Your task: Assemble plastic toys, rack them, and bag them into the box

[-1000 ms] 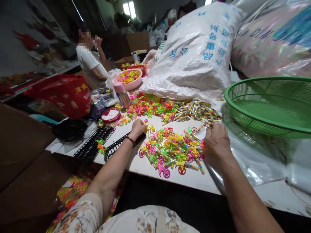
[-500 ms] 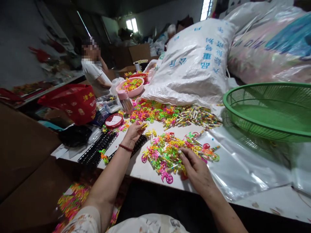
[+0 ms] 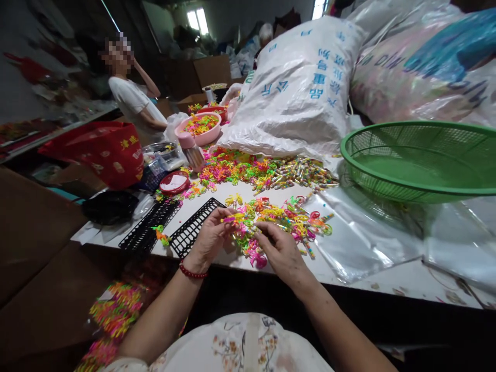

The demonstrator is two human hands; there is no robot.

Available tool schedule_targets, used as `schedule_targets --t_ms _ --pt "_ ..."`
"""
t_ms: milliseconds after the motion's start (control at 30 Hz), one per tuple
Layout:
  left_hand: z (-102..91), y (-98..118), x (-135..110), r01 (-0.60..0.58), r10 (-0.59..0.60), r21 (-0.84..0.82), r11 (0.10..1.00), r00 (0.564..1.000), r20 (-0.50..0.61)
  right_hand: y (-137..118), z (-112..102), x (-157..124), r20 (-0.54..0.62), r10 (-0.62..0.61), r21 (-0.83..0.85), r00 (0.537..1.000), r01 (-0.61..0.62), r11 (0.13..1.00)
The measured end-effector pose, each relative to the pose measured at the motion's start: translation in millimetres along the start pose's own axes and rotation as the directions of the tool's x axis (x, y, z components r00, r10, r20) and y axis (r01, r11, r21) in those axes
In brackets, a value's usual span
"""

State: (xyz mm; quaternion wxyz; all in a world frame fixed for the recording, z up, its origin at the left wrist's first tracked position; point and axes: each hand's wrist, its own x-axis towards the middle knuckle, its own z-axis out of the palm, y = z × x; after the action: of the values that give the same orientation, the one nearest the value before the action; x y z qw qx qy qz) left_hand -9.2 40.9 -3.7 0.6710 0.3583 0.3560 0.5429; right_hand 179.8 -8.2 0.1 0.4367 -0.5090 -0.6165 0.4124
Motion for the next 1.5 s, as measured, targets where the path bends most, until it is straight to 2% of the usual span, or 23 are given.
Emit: schedule_targets --t_ms 100,267,467,533,600,667,1000,1333,1500 --pt "6.8 -5.5 -13.1 -0.012 0.013 -0.006 1.0 1.0 0.029 -0.5 5.6 -3.0 -0.018 -0.028 -0.062 0.999 0.027 0.998" --pt "15.0 -13.5 -25.4 0.095 -0.09 -0.04 0.995 0.991 0.101 -1.0 10.6 -9.0 -0.082 -0.141 -0.226 0.987 0.119 0.967" --pt "21.6 -28.5 -23.0 -0.008 0.003 -0.058 0.998 0.996 -0.088 5.0 12.5 -13.4 -0.072 -0.219 -0.261 0.973 0.194 0.946" --pt "21.6 -31.2 -20.8 0.059 -0.071 -0.105 0.993 0.99 -0.12 8.2 13.0 -13.5 -0.083 -0.234 -0.266 0.969 0.205 0.942" --pt "21.1 -32.7 -19.7 0.149 -0.163 -0.128 0.981 0.981 -0.105 11.2 13.3 -12.8 -0.109 -0.236 -0.277 0.966 0.198 0.94" --pt "20.7 -34.0 -20.1 0.182 -0.193 -0.122 0.976 0.977 -0.092 13.9 13.5 -11.6 -0.131 -0.232 -0.286 0.964 0.187 0.94" --pt "21.7 -44.4 -22.4 0.043 -0.024 0.166 0.985 0.993 -0.113 17.8 17.3 -10.5 -0.106 -0.195 -0.258 0.975 0.162 0.953" --pt "16.3 -51.3 -20.2 -0.015 0.041 0.276 0.961 0.995 -0.091 24.0 17.1 -11.7 -0.111 -0.118 -0.162 0.987 0.099 0.982" --pt "16.1 -55.8 -19.9 -0.097 0.137 0.387 0.917 0.988 -0.077 23.6 17.9 -12.3 -0.067 -0.128 -0.134 0.99 0.118 0.984"
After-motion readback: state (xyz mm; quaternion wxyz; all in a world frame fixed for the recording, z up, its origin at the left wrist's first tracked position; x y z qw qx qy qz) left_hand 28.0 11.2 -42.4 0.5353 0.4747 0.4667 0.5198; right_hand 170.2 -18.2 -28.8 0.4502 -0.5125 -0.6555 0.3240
